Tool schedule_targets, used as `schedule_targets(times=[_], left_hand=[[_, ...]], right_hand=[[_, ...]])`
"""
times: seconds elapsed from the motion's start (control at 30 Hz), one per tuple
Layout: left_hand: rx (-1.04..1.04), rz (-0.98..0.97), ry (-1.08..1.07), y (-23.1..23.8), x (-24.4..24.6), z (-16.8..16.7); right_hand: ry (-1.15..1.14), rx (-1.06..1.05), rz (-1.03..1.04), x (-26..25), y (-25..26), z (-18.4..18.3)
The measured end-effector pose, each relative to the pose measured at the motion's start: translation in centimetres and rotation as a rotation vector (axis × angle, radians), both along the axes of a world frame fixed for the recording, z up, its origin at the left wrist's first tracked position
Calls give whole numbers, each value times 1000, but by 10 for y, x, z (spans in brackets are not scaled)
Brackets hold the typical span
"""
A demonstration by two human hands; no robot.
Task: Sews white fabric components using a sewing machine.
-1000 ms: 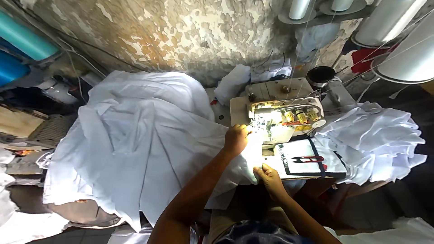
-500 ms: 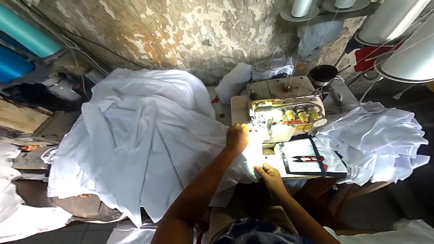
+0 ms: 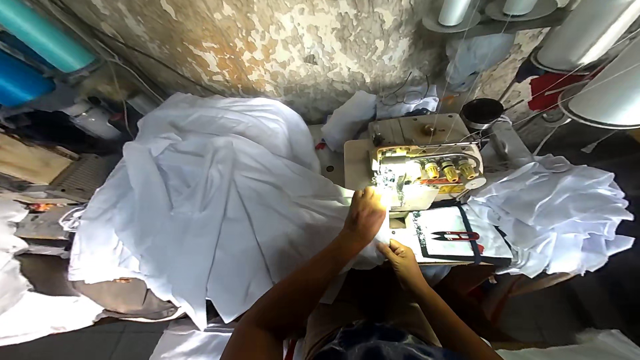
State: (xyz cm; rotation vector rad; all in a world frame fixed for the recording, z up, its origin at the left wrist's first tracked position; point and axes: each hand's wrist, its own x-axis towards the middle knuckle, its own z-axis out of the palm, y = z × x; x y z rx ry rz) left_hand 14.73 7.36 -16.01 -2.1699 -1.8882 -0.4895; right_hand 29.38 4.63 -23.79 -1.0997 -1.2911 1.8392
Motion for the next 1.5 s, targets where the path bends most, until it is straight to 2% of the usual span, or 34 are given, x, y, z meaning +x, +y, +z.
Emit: schedule_targets(times=[0.07, 0.2, 0.33, 0.67, 0.73, 0.87, 0.93, 1.07, 1.17, 1.37, 1.5], left_hand=[[-109, 41, -7, -9, 9, 1], [-13, 74, -112, -17, 13, -21], [-46, 122, -222, -17, 20, -31], [-54, 161, -257, 5, 14, -28], [-63, 154, -252, 5, 12, -28], [-139, 90, -271, -1, 5, -24], [-94, 31, -264, -8, 0, -31], [92, -205, -251, -46, -12, -70], [121, -346, -273, -81, -16, -91], [245, -303, -368, -94, -11, -89], [283, -287, -401, -87, -5, -89]], right_hand=[[9, -3, -3, -1, 0, 2], [21, 55, -7, -1, 0, -1], [8, 48, -15, 0, 3, -2], [-36, 86, -66, -8, 17, 12], [-79, 127, -67, -8, 17, 10], [-240, 336, -73, -2, 16, 6], [-136, 254, -75, -1, 14, 11], [178, -199, -103, -1, -2, 14], [288, -371, -111, 6, -16, 13], [343, -369, -44, 15, -36, 18], [255, -319, -144, 12, -43, 24]])
